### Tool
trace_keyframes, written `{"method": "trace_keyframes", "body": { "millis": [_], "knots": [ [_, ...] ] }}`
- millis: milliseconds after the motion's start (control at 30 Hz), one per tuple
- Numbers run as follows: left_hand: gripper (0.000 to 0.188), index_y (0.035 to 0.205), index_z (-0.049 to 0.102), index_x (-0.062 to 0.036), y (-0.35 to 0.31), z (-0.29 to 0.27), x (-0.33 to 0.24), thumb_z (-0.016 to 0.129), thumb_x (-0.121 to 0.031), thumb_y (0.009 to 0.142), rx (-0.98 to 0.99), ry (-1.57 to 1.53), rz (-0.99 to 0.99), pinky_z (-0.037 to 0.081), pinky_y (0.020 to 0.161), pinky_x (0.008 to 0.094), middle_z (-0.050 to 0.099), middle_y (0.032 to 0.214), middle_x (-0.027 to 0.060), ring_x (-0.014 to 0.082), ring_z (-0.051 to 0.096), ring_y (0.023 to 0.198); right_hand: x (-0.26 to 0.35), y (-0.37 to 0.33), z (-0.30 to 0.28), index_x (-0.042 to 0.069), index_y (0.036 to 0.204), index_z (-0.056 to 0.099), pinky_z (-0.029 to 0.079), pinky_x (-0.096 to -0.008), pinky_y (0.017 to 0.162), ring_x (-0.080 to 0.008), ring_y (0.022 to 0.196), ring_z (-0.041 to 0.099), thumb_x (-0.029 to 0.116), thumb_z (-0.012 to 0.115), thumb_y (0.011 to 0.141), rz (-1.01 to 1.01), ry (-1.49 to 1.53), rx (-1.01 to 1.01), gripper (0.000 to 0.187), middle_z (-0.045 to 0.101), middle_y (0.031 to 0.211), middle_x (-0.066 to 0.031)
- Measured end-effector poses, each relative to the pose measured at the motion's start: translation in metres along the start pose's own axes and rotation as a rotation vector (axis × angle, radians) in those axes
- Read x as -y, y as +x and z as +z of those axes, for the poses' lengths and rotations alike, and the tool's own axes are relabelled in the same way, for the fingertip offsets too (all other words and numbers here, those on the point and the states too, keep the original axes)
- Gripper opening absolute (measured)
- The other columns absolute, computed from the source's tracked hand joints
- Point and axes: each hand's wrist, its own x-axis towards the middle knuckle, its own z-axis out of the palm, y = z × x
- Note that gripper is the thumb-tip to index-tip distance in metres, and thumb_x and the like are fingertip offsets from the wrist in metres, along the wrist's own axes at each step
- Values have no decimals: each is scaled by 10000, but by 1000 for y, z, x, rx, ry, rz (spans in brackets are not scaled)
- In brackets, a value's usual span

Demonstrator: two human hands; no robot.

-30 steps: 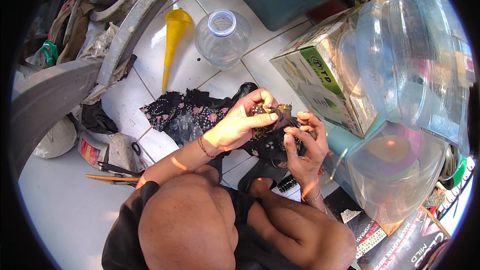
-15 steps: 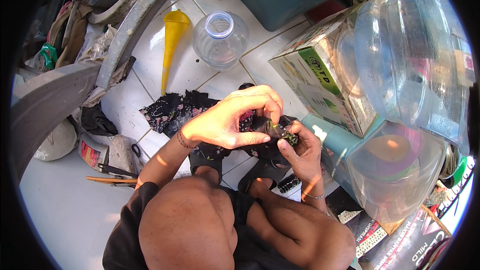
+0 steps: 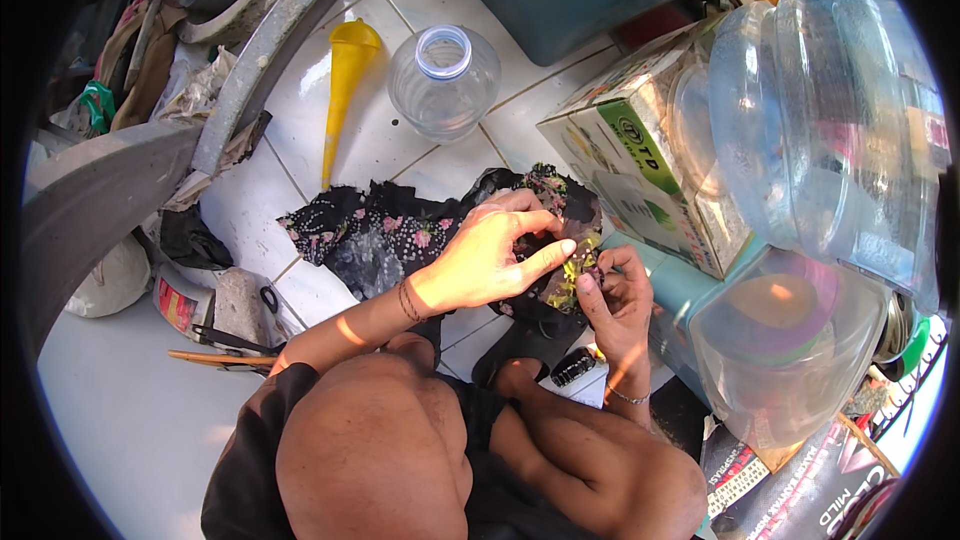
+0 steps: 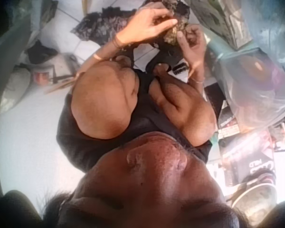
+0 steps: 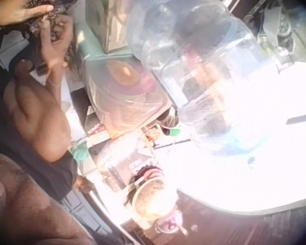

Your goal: The person sits on the floor and uses a dark floral-patterned cloth to wipe their hands and fingers. They pick up a plastic water bottle, pour water onto the cloth, and continue wiping their hands and arms. The person repeatedly rubs the cloth over their skin to remove dark residue.

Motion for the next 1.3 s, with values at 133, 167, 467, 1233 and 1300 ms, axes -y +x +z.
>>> {"method": "trace_keyframes", "body": {
  "millis": [133,167,467,1233,1300],
  "knots": [
    [228,970,620,-26,8,-8,2,674,-246,1000,90,-169,-205,487,722,344,638,876,72,184,581,781,-6,3,-4,46,982,499,436,-207,704,-64,827,544,44,689,958,-153,-70,-1,192,565,909,3],
    [212,1034,599,-49,7,-4,3,663,-250,1014,128,-319,-351,487,739,315,657,915,51,145,590,820,-7,4,-3,44,978,498,447,-213,714,-68,836,546,29,680,953,-151,-47,7,184,560,928,-4],
    [321,1228,504,-83,2,-7,19,679,-17,967,78,-973,-373,523,907,281,631,1225,62,117,628,1048,-16,9,2,14,1179,496,482,-287,916,-127,969,564,-86,596,874,-331,33,-134,336,530,1174,-83],
    [186,946,626,-14,-1,0,13,619,-179,1033,-50,-395,-281,448,708,230,611,872,-34,22,500,821,-10,12,-1,197,1286,699,509,-418,907,-319,1158,581,144,868,745,-761,-973,-223,569,473,1470,-190],
    [239,1010,665,-26,-3,4,11,571,-242,1050,-45,-632,-447,485,733,244,653,944,-5,67,579,863,-13,9,-1,314,1413,616,427,-493,1026,-381,1292,497,206,821,795,-681,-1260,-163,660,372,1584,-218]
  ]
}}
